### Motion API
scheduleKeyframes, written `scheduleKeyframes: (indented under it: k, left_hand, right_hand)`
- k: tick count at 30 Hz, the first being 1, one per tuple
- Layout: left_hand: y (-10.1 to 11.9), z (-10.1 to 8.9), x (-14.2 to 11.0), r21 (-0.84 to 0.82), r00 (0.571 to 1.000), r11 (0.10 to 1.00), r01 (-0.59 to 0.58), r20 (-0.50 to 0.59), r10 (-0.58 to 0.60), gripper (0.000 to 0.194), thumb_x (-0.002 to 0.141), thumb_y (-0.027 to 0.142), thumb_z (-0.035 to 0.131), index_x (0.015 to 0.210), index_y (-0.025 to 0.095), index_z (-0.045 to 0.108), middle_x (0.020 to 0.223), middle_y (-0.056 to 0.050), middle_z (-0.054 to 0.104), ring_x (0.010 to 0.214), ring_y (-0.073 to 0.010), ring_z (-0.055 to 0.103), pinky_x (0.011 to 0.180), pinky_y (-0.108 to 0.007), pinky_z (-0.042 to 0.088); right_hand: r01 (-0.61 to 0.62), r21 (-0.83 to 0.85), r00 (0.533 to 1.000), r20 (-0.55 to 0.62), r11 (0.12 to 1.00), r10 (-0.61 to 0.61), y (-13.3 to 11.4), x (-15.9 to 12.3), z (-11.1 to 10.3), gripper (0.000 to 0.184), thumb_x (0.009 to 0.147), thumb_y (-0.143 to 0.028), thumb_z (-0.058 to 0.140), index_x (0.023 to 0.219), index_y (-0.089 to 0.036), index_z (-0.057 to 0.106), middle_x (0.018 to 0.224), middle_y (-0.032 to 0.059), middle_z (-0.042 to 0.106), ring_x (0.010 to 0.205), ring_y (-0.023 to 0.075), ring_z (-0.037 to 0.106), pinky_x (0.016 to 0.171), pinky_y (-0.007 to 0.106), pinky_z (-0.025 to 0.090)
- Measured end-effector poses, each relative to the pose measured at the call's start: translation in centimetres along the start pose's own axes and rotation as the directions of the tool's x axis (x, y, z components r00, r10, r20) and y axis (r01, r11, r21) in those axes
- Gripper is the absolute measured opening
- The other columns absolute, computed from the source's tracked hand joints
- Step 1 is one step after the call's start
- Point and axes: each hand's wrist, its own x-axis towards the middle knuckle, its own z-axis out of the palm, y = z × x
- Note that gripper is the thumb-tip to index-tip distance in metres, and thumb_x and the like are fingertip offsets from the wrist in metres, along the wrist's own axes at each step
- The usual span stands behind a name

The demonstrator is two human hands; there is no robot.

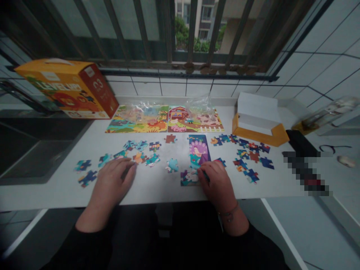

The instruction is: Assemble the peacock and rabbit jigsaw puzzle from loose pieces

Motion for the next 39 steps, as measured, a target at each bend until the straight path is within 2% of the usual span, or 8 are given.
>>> scheduleKeyframes:
  k: [8,16,23,39]
  left_hand:
    - [1.11,0.02,-0.10,-0.097,0.993,0.989,-0.110,0.036,0.114,0.025,0.109,0.035,0.060,0.120,0.022,0.078,0.131,-0.015,0.080,0.122,-0.0344,0.075,0.105,-0.056,0.059]
    - [1.03,-0.06,-0.13,-0.134,0.994,0.986,-0.096,0.035,0.101,0.024,0.109,0.033,0.060,0.118,0.021,0.078,0.132,-0.015,0.081,0.122,-0.0349,0.076,0.104,-0.058,0.060]
    - [1.13,-0.20,-0.34,-0.231,0.972,0.953,-0.195,0.084,0.219,0.022,0.110,0.031,0.059,0.109,0.024,0.079,0.134,-0.010,0.082,0.120,-0.0315,0.078,0.103,-0.056,0.060]
    - [0.91,-0.07,-0.27,-0.248,0.971,0.953,-0.172,0.119,0.206,0.021,0.110,0.032,0.058,0.107,0.024,0.078,0.135,-0.010,0.082,0.123,-0.0311,0.077,0.105,-0.057,0.058]
  right_hand:
    - [0.002,0.001,1.000,0.006,1.000,-0.002,0.19,-0.21,0.10,0.017,0.114,-0.031,0.060,0.103,-0.023,0.070,0.106,0.0085,0.078,0.103,0.0288,0.070,0.102,0.049,0.050]
    - [0.022,-0.029,1.000,-0.004,0.999,-0.022,0.16,-0.21,0.06,0.018,0.114,-0.032,0.059,0.102,-0.024,0.069,0.107,0.0092,0.079,0.102,0.0290,0.070,0.101,0.049,0.051]
    - [0.016,-0.022,1.000,0.005,1.000,-0.015,0.16,-0.25,-0.03,0.019,0.114,-0.032,0.059,0.101,-0.024,0.070,0.108,0.0091,0.079,0.104,0.0291,0.070,0.103,0.050,0.051]
    - [0.007,-0.012,1.000,-0.021,1.000,-0.007,0.11,-0.32,0.01,0.022,0.114,-0.032,0.059,0.098,-0.024,0.072,0.105,0.0092,0.080,0.101,0.0281,0.071,0.104,0.050,0.052]
